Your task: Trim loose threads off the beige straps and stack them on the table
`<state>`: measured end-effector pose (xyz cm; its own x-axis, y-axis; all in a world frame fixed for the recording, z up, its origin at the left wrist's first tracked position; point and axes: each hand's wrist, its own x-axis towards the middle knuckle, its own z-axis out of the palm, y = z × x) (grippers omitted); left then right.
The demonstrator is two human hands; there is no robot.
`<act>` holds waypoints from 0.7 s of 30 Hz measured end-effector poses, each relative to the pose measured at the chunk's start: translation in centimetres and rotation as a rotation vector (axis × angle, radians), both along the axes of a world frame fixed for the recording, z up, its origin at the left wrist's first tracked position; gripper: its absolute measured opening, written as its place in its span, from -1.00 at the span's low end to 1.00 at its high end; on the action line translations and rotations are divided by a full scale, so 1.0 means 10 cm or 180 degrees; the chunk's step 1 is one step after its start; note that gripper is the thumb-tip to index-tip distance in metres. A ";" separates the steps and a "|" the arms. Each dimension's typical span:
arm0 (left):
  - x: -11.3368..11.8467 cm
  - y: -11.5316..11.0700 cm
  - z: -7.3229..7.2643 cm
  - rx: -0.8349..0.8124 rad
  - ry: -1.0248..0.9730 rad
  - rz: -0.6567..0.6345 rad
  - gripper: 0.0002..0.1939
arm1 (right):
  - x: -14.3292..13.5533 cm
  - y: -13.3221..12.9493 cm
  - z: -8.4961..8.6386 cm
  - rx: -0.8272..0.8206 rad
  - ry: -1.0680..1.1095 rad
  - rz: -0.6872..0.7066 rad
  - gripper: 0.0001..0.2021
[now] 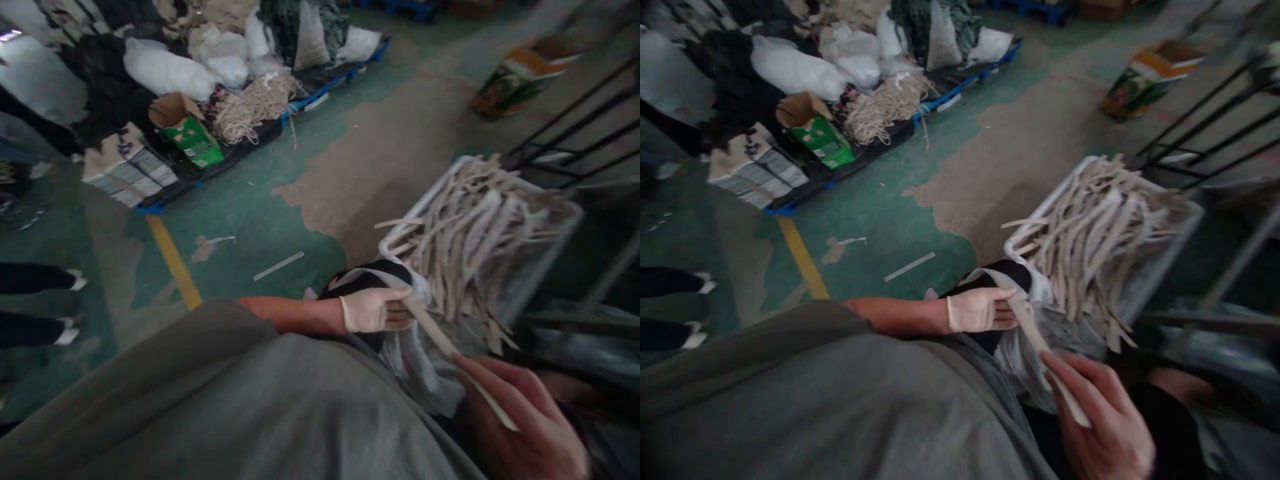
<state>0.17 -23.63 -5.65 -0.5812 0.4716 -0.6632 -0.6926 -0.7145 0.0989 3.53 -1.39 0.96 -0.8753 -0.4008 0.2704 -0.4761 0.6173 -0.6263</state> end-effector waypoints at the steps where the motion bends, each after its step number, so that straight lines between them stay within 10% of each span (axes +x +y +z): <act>1: 0.04 0.03 0.03 -0.0034 0.0046 -0.0078 -0.82 | -0.02 -0.03 -0.03 -0.0053 0.0168 0.0099 -0.84; 13: 0.27 0.11 0.00 0.0741 0.0524 -0.1392 -0.52 | 0.03 -0.15 -0.33 -0.1197 -0.0669 -0.0191 -0.80; 21: -0.16 -0.18 -0.24 -0.0314 -0.0320 0.0546 -0.49 | 0.78 0.61 0.13 -0.1860 -0.0989 -0.0227 -0.79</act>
